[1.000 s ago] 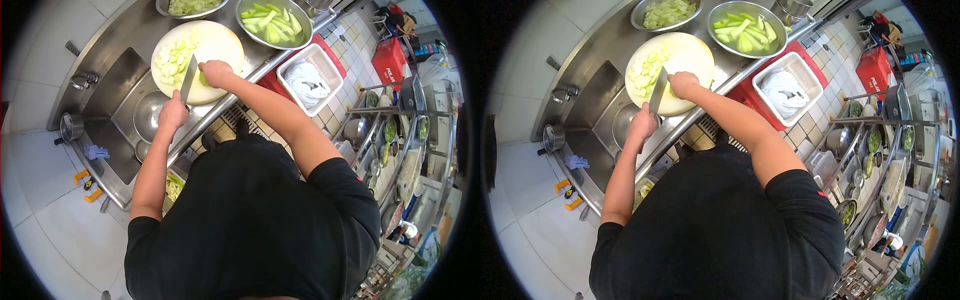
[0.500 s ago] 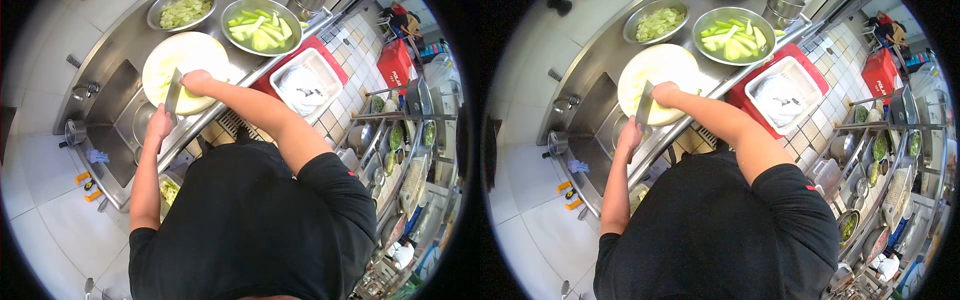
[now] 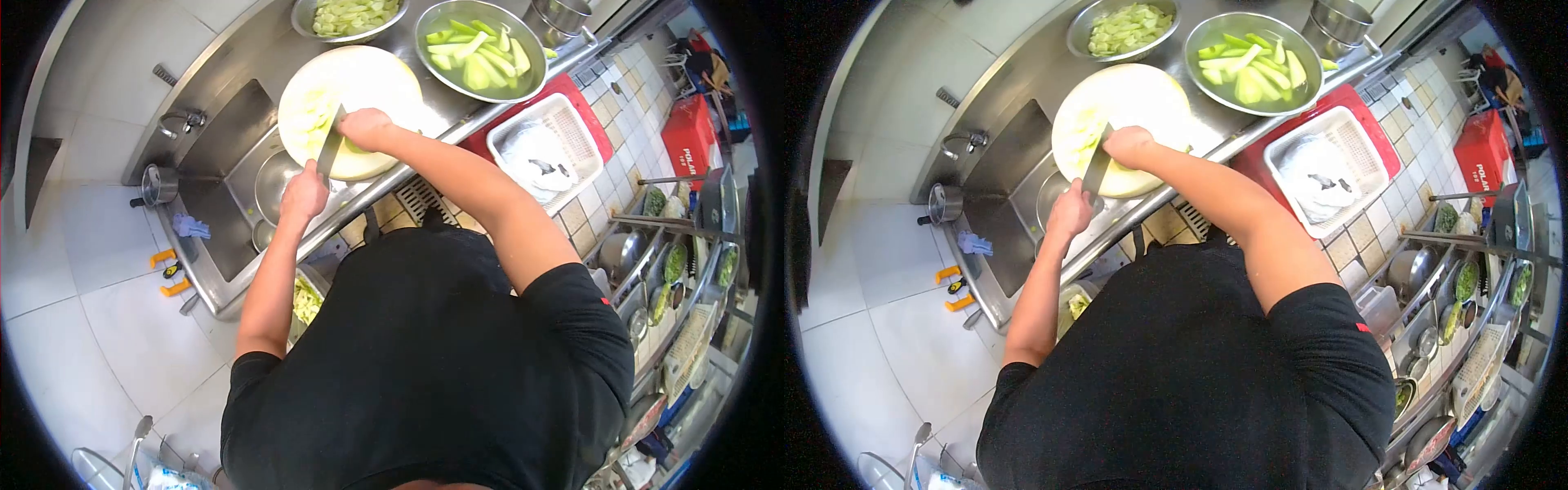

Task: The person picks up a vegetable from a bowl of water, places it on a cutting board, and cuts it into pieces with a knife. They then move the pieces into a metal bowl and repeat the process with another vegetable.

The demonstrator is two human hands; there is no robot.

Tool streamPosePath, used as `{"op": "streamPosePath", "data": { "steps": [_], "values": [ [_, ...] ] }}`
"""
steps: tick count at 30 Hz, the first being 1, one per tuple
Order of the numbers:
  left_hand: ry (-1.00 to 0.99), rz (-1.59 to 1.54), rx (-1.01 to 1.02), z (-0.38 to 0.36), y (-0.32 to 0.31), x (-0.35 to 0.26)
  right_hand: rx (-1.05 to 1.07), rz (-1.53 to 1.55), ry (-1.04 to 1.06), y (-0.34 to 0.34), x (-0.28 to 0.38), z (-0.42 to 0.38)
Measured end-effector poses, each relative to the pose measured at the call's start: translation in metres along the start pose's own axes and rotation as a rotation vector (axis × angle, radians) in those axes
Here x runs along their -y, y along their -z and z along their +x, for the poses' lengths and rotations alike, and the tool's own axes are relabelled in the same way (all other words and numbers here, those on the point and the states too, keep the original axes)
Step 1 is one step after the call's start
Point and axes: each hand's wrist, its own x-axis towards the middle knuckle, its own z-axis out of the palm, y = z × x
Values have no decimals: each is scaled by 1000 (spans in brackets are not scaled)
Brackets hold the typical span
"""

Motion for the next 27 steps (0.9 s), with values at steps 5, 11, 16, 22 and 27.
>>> {"op": "streamPosePath", "data": {
  "steps": [5, 11, 16, 22, 27],
  "values": [
    [17, 2, 15, -7, 3, -7, 27, -11, -31, -2, 4, -1],
    [33, 25, 42, -6, 3, -11, 66, -1, -64, 3, 9, 5],
    [20, 34, 89, -7, 22, -13, 54, 8, -24, 6, 9, 1],
    [-1, 18, 97, -10, 33, -17, -33, 55, 17, -11, -3, 1],
    [-21, -12, 75, -5, 17, -11, -16, 42, -18, -5, 2, -1]
  ]
}}
